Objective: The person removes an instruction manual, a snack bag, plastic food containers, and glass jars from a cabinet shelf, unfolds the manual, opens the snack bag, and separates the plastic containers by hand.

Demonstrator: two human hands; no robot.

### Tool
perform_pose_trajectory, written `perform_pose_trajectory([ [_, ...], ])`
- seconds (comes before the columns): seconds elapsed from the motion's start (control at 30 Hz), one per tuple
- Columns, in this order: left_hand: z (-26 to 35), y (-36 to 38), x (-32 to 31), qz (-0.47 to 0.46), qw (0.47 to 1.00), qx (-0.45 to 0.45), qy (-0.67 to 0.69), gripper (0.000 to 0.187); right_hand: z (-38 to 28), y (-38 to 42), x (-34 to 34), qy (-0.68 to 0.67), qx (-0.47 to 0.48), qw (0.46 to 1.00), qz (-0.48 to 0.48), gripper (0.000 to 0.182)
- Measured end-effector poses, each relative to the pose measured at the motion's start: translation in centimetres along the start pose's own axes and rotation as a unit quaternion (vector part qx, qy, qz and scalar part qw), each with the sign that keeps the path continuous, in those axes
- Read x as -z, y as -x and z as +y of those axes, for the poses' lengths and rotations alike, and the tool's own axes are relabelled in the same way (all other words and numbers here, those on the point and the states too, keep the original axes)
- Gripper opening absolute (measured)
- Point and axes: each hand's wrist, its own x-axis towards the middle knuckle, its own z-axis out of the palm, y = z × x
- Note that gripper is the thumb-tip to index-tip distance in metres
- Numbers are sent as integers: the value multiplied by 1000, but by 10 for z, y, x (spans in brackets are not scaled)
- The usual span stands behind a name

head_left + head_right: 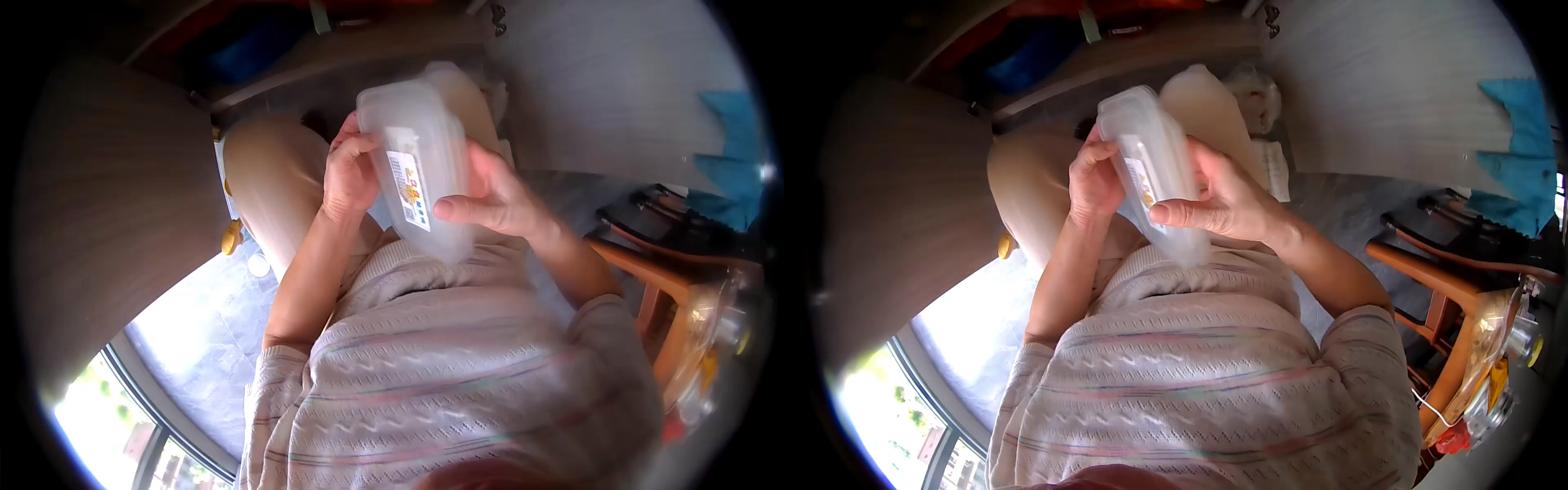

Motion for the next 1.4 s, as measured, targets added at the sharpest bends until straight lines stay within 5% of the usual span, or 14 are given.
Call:
perform_pose_trajectory([
  [0.17,-8,41,-60,-24,974,-83,-210,41,17,39,20,-76,10,989,125,45],
  [0.33,-8,47,-80,-180,971,-1,-158,84,40,33,33,-289,-12,937,195,46],
  [0.47,-1,51,-71,-175,973,33,-145,80,50,25,21,-277,26,945,171,54],
  [0.7,6,56,-78,-136,965,7,-223,74,55,11,3,-301,-46,949,89,62],
  [0.8,7,57,-81,-139,961,-19,-238,70,48,3,0,-157,-18,986,48,69],
  [1.4,17,47,-68,-134,965,3,-227,50,75,-1,-2,-287,24,957,23,53],
])
